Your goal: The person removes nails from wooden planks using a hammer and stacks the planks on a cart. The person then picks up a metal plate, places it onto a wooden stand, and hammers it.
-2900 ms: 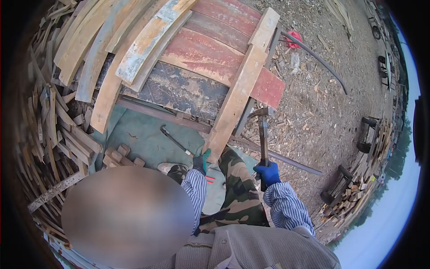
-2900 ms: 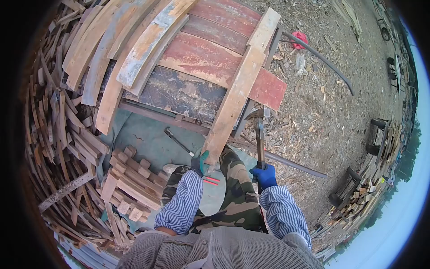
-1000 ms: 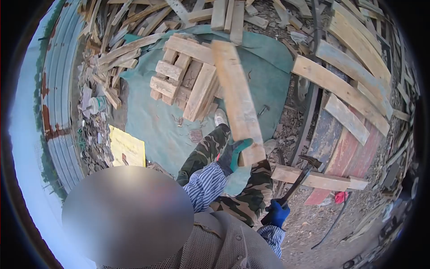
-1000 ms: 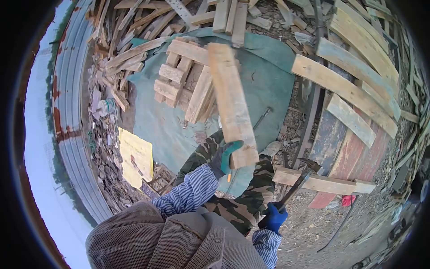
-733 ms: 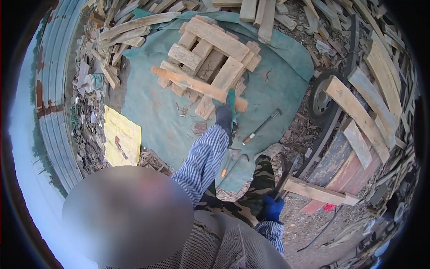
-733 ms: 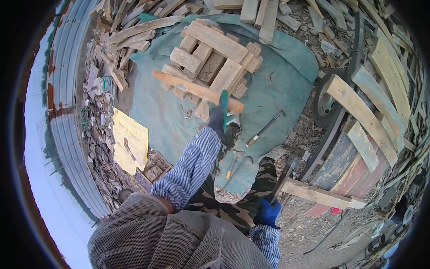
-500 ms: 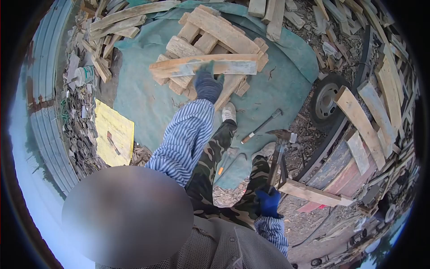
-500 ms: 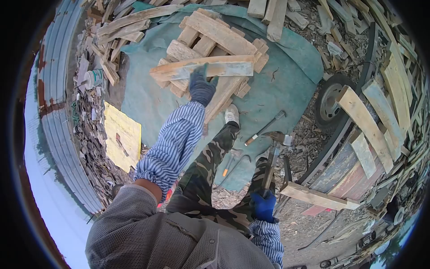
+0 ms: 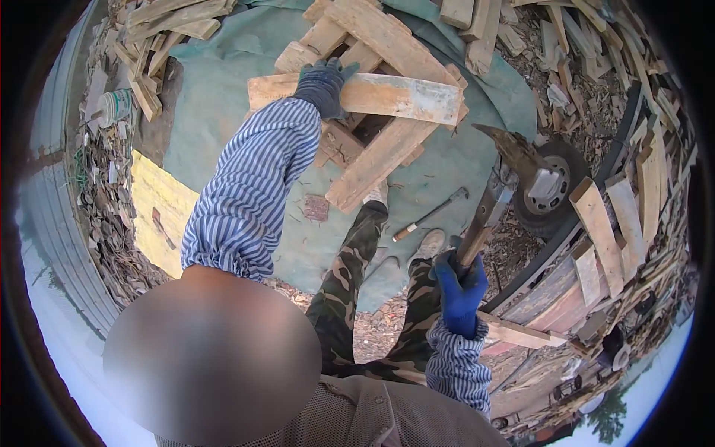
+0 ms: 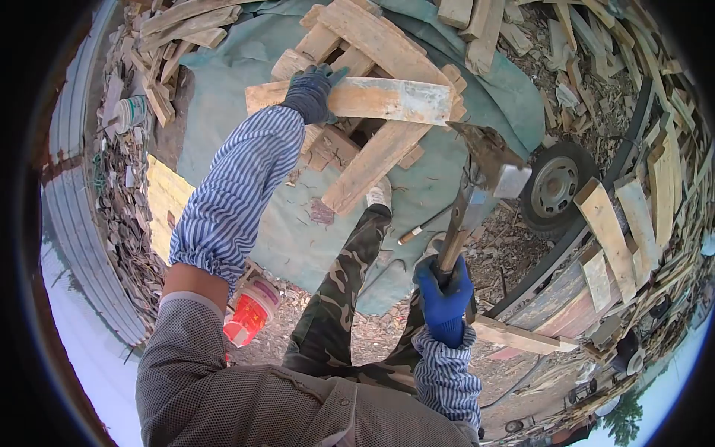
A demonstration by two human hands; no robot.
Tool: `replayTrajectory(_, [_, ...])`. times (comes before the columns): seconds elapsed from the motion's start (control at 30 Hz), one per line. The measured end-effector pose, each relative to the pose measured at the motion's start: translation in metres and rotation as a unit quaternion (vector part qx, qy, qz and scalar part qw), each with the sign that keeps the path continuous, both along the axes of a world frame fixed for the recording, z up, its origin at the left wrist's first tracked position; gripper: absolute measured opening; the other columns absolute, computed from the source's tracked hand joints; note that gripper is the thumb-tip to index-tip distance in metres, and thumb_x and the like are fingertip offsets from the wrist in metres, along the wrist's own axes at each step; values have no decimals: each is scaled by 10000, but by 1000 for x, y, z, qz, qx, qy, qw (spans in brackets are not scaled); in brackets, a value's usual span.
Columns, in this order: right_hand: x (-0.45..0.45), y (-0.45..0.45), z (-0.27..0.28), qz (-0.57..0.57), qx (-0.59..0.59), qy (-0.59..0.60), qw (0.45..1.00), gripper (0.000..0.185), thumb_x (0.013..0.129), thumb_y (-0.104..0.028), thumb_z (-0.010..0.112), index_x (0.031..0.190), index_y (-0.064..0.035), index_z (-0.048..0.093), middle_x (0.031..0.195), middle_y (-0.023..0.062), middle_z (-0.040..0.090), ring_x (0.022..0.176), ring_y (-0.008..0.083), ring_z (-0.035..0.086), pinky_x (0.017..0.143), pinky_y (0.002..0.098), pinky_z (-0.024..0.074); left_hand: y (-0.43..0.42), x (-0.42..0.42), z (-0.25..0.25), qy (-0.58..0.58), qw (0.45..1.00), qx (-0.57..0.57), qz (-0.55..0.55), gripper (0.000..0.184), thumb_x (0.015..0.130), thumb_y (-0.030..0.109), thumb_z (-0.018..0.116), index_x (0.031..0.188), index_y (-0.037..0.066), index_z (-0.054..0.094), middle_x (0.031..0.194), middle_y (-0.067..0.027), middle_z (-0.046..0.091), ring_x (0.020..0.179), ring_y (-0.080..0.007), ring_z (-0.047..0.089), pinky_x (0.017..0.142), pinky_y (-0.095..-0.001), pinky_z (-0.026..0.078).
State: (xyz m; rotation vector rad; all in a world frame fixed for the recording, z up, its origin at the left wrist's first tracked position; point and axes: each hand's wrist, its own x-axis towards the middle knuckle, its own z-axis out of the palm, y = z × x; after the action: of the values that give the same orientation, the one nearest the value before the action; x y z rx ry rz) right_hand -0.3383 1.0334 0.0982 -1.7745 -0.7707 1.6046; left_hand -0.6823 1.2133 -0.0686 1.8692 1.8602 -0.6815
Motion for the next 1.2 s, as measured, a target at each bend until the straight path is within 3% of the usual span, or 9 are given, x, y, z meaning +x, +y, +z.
replayTrajectory(0.17, [-20, 65, -9, 92, -44, -8, 995, 183, 905, -47, 626, 1057, 36, 567, 722, 40, 589, 542, 89, 553, 500, 247, 456, -4, 11, 19, -59, 994, 60, 67, 1097, 584, 529, 861, 1505, 206, 361, 1486, -192, 409, 1349, -375, 415, 1040, -545, 388])
replayTrajectory(0.3, [-43, 70, -24, 111, -63, 4, 992, 198, 913, -67, 628, 1069, 36, 561, 702, 40, 574, 516, 97, 541, 468, 253, 428, -1, 12, -28, -106, 982, 104, 116, 1168, 588, 550, 870, 1542, 233, 277, 1552, -127, 335, 1423, -351, 332, 1109, -596, 291])
replayTrajectory(0.43, [-55, 64, -32, 111, -112, 50, 986, 203, 923, -88, 631, 1067, 31, 553, 686, 35, 562, 498, 106, 530, 454, 256, 419, -25, -22, -17, -77, 972, 118, 187, 1173, 575, 449, 906, 1539, 206, 283, 1530, -118, 359, 1443, -345, 301, 1129, -577, 290])
replayTrajectory(0.57, [-80, 72, -35, 114, -124, 90, 982, 162, 936, -101, 619, 1019, 15, 542, 674, 33, 558, 483, 106, 522, 438, 256, 412, -43, -31, -8, -58, 982, 28, 175, 1121, 585, 459, 892, 1521, 209, 327, 1476, -102, 419, 1383, -322, 380, 1112, -549, 294])
replayTrajectory(0.73, [-115, 79, -19, 117, -33, 30, 992, 169, 937, -110, 610, 1029, 9, 533, 691, 50, 570, 490, 117, 542, 443, 266, 445, -73, -20, 2, -31, 986, 107, 121, 975, 686, 522, 809, 1510, 286, 344, 1376, -144, 447, 1289, -337, 429, 1006, -592, 337])
replayTrajectory(0.83, [-113, 43, -98, 226, 59, -135, 963, 250, 918, -176, 647, 964, 33, 518, 614, 62, 580, 459, 148, 556, 429, 322, 449, -89, -9, -8, -13, 979, 165, 120, 957, 684, 514, 807, 1506, 317, 357, 1373, -143, 449, 1313, -356, 394, 1029, -594, 290])
replayTrajectory(0.93, [-121, 48, -87, 219, -145, -78, 962, 239, 903, -169, 649, 928, 26, 514, 620, 75, 585, 433, 178, 551, 400, 349, 439, -88, -8, -6, -15, 977, 174, 120, 956, 696, 510, 799, 1513, 310, 345, 1372, -146, 448, 1320, -356, 392, 1043, -600, 278])
replayTrajectory(1.03, [-124, 64, -73, 189, -198, -36, 961, 225, 895, -163, 647, 885, 15, 510, 624, 88, 589, 437, 177, 555, 399, 358, 445, -85, -9, -3, -17, 980, 150, 133, 960, 721, 485, 792, 1530, 317, 303, 1423, -160, 430, 1346, -371, 383, 1055, -606, 270])
replayTrajectory(1.2, [-94, 65, -103, 311, -94, -84, 942, 236, 895, -173, 654, 896, 7, 501, 614, 87, 567, 451, 174, 559, 405, 340, 443, -83, -7, -2, -14, 981, 128, 143, 951, 737, 475, 783, 1535, 322, 290, 1450, -151, 418, 1362, -361, 371, 1062, -599, 270])
